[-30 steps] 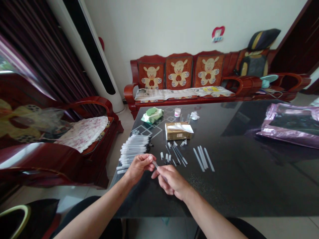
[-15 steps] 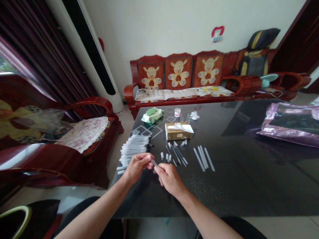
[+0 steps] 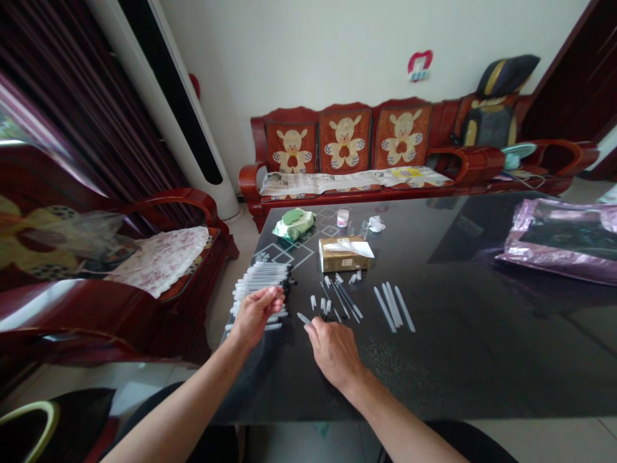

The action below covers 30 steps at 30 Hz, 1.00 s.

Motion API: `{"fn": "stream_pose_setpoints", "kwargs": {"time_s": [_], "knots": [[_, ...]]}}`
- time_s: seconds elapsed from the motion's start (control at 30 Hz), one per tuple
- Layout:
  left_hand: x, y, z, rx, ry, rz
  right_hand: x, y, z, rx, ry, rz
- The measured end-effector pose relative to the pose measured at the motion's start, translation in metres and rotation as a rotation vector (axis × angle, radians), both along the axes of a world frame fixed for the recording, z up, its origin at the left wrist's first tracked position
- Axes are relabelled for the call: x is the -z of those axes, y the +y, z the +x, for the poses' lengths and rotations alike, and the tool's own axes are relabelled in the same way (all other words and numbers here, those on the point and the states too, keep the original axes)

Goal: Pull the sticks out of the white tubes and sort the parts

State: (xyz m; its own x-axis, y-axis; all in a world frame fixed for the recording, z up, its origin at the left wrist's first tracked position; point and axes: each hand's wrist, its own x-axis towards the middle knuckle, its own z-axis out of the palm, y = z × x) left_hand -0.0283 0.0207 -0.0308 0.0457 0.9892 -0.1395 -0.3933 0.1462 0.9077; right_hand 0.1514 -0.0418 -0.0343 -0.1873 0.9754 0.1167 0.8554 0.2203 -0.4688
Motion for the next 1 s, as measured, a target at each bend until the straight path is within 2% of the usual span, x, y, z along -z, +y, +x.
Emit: {"fn": "stream_pose_setpoints", "kwargs": {"time_s": [0.17,0.3,0.4,0.5,0.67,0.87,1.0], "knots": [[0.001,-0.007,0.000,0.136,-0.003,-0.025,0.007,0.017,0.019,0.096,-0.049,-0.072],[0.008,-0.012,0.007,0.190,0.006,-0.053,0.007,0.040,0.062,0.287,-0.188,-0.042],[0.013,-0.013,0.009,0.202,0.009,-0.060,0.009,0.051,0.097,0.428,-0.322,-0.090],[0.017,-0.014,0.011,0.217,0.014,-0.059,0.012,0.056,0.118,0.490,-0.384,-0.154],[0.020,-0.016,0.011,0.242,0.033,-0.050,0.017,0.058,0.120,0.498,-0.445,-0.156],[0.021,-0.016,0.010,0.270,0.024,-0.041,0.013,0.061,0.117,0.477,-0.515,-0.132],[0.018,-0.017,0.011,0.284,0.017,-0.030,0.005,0.058,0.105,0.457,-0.506,-0.015]]}}
